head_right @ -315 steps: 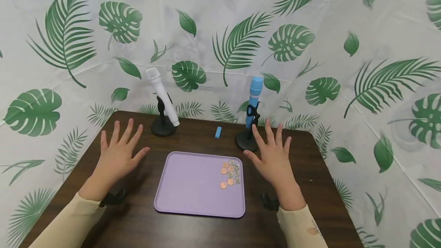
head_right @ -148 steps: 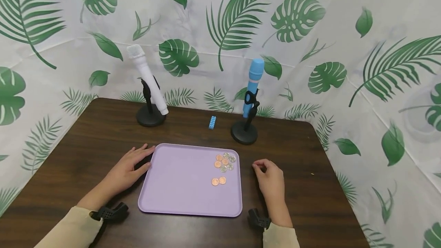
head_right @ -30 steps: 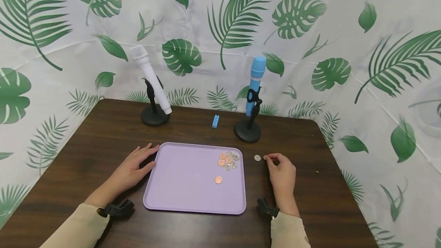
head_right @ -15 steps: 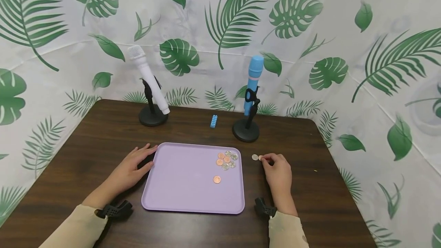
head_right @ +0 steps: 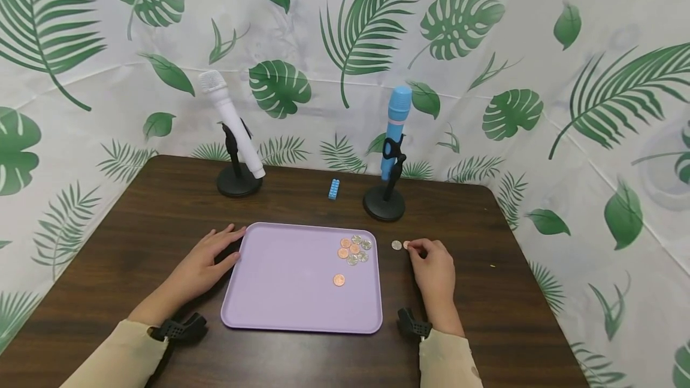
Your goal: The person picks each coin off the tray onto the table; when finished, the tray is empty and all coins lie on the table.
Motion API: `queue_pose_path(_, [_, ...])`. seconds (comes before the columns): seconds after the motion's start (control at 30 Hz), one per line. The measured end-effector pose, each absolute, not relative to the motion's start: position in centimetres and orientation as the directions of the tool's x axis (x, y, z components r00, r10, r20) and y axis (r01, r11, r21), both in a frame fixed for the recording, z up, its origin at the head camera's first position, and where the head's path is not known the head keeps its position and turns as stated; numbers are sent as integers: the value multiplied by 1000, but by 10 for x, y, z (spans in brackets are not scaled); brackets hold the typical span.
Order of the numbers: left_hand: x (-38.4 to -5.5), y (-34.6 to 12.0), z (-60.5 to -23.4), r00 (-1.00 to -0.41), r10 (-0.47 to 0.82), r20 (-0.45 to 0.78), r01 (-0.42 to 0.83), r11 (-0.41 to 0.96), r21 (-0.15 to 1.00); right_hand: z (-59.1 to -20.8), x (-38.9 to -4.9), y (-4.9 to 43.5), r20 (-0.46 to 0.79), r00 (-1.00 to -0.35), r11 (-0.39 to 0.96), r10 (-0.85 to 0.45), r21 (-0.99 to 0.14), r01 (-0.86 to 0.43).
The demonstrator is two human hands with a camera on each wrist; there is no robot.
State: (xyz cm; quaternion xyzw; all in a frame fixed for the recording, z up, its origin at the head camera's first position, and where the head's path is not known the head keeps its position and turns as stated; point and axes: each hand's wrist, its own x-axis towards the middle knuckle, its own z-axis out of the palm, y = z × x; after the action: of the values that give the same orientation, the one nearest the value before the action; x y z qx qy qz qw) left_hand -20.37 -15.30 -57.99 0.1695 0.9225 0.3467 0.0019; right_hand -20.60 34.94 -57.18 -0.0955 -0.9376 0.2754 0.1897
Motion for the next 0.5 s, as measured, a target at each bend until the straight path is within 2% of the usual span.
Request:
queue_pose_path(0.3, [-201,-151,-578,-935,321,150,339,687,643,-569,-205,351,332,-897,823,292,-566,58])
queue_pose_path(0.5, [-200,-154,-578,-929,329,172,359,679,641,-570,-205,349,474,-795,777,378,-629,-6])
